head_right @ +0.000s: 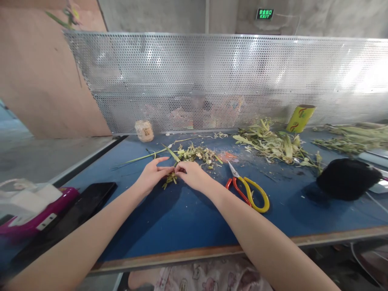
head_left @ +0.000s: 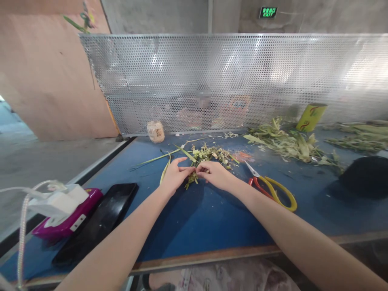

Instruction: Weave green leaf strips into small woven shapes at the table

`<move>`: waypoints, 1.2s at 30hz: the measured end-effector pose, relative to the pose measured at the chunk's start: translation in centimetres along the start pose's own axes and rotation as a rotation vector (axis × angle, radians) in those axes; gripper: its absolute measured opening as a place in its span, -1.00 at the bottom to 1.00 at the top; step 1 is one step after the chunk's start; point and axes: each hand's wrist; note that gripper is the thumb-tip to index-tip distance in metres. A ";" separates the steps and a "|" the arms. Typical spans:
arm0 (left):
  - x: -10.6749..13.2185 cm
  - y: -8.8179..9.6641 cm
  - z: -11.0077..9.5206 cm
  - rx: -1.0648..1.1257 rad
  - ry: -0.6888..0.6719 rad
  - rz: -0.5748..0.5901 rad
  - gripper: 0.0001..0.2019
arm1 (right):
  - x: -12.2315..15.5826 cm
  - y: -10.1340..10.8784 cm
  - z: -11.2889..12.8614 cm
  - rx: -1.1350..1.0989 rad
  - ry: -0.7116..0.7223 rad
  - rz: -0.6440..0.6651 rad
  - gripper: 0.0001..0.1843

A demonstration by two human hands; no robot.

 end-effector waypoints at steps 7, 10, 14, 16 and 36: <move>0.5 -0.1 -1.1 0.309 0.142 0.142 -0.65 | -0.1 1.3 0.3 -0.401 -0.094 0.035 -0.94; 0.6 -0.1 -1.4 0.419 0.191 0.194 -0.69 | -0.2 1.5 0.0 -0.580 -0.104 0.015 -0.95; 0.5 0.0 -1.2 0.505 0.215 0.219 -0.74 | -0.2 1.5 -0.6 -0.745 -0.154 0.037 -0.91; 0.6 0.0 -1.2 0.533 0.196 0.227 -0.74 | -0.2 1.5 -0.6 -0.819 -0.190 0.020 -0.90; 0.3 0.1 -1.5 0.432 0.082 0.177 -0.58 | -0.5 1.2 -0.6 -0.745 -0.306 -0.119 -0.88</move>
Point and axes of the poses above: each hand's wrist, its own x-axis away from the middle knuckle, its own y-axis out of the back of the hand, z = x × y, and after that the axes turned 9 degrees about y, right-handed
